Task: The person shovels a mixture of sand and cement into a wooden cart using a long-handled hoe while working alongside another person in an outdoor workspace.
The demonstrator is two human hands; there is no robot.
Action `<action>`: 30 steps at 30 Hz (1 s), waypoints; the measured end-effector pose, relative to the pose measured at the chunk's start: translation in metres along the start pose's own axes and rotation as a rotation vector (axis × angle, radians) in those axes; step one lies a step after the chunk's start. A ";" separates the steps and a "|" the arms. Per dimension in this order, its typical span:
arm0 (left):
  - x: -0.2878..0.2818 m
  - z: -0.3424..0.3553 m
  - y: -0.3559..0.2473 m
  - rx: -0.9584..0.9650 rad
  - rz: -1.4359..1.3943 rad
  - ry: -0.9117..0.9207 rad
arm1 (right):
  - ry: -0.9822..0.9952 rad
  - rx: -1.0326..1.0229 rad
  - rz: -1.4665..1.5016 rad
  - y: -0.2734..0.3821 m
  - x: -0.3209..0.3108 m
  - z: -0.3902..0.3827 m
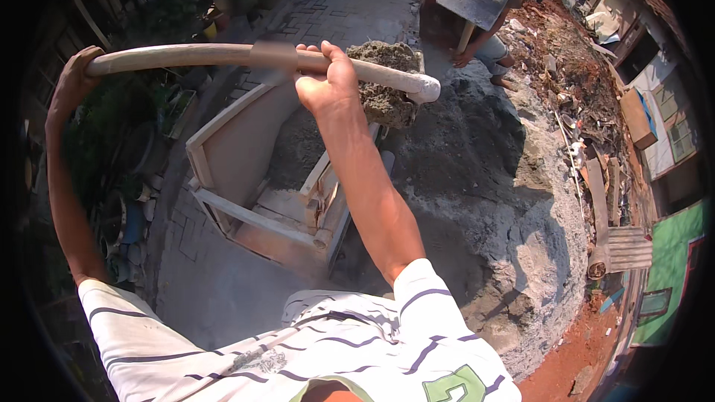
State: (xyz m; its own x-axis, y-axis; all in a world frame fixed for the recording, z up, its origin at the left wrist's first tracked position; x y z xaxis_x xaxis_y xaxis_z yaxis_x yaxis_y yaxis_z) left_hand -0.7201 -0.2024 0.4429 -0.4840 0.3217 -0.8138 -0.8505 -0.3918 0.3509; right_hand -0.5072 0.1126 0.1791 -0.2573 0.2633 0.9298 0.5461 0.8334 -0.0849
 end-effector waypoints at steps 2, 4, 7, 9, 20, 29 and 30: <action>0.065 -0.059 0.002 -0.209 -0.135 0.131 | -0.014 0.003 -0.023 -0.015 -0.008 0.016; 0.090 -0.098 -0.032 -0.345 -0.251 0.189 | 0.046 -0.021 -0.123 -0.013 -0.020 0.023; 0.122 -0.127 -0.096 -0.428 -0.383 0.251 | 0.075 -0.063 -0.254 0.018 -0.051 -0.003; 0.124 -0.135 -0.140 -0.432 -0.379 0.320 | 0.060 -0.129 -0.271 0.048 -0.086 -0.031; 0.224 -0.106 -0.578 0.478 -0.419 1.190 | -0.890 -0.672 0.280 0.280 -0.572 -0.285; 0.235 -0.155 -0.958 1.381 -0.612 1.040 | -0.986 -1.435 0.751 0.273 -0.728 -0.634; 0.221 -0.165 -0.988 1.455 -0.656 0.996 | -1.010 -1.598 0.699 0.265 -0.725 -0.677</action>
State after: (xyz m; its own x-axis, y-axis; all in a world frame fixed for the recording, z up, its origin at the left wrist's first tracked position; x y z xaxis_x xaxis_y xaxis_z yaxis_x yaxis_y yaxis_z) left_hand 0.0472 0.1133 -0.1598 -0.2260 -0.6644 -0.7124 -0.5732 0.6820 -0.4542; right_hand 0.3636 -0.1860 -0.2748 0.3131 0.8869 0.3396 0.6644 -0.4601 0.5890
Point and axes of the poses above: each hand's wrist, its own z-axis towards the middle knuckle, its own x-axis out of the palm, y = z × x, the point moved 9 cm from there along z, towards the middle knuckle
